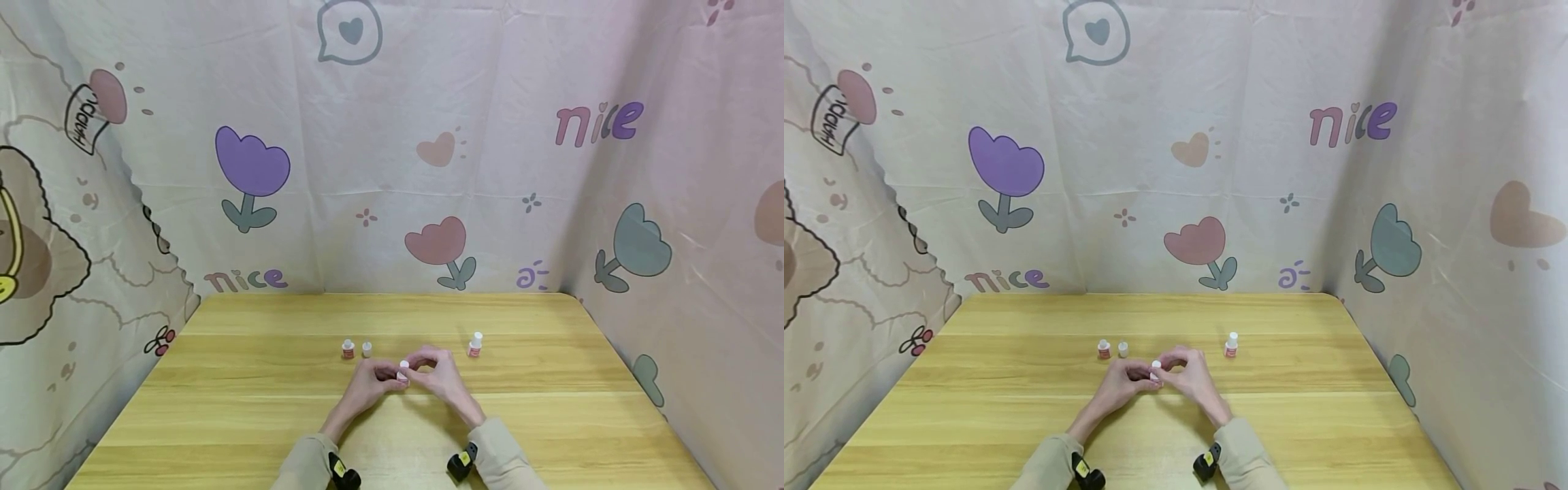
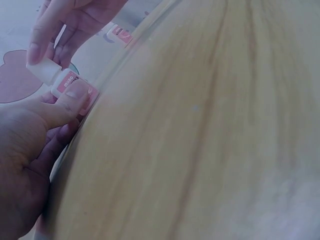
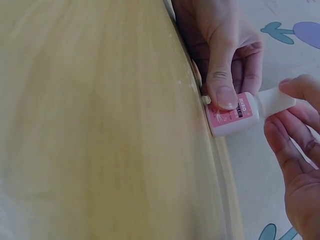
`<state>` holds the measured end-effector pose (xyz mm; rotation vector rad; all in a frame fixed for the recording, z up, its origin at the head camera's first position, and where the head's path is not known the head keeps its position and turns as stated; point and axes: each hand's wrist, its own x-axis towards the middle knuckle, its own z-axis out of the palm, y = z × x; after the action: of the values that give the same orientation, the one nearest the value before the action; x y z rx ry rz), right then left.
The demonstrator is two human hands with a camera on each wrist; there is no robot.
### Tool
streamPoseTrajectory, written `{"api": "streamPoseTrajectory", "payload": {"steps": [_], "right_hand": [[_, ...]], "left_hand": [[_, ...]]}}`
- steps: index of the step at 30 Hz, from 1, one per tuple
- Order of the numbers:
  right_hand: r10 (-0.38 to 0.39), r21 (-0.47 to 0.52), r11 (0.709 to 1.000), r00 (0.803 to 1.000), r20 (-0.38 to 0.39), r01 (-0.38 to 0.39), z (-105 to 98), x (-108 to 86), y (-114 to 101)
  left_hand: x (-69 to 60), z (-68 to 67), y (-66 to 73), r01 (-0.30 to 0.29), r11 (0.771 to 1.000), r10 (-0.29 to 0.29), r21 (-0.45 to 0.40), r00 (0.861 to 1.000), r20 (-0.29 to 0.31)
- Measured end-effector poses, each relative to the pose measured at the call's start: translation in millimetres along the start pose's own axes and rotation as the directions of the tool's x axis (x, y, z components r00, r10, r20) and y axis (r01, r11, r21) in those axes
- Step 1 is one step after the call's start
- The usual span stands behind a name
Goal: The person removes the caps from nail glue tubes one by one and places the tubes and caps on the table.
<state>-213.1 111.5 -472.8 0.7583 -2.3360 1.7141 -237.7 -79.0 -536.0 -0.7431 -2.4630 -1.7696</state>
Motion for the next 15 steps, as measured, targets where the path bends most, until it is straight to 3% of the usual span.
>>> {"api": "streamPoseTrajectory", "payload": {"steps": [7,15], "right_hand": [[0.048,0.027,0.998,0.998,0.036,-0.049,-2.4,-0.4,-2.0],[0.092,-0.015,0.996,0.996,0.017,-0.092,-2.3,-0.2,-1.3]], "left_hand": [[-0.1,0.2,-0.4,0.002,1.0,-0.002,0.009,1.0,-0.003],[-0.2,-0.2,0.9,0.009,1.0,-0.009,0.0,1.0,0.004]]}}
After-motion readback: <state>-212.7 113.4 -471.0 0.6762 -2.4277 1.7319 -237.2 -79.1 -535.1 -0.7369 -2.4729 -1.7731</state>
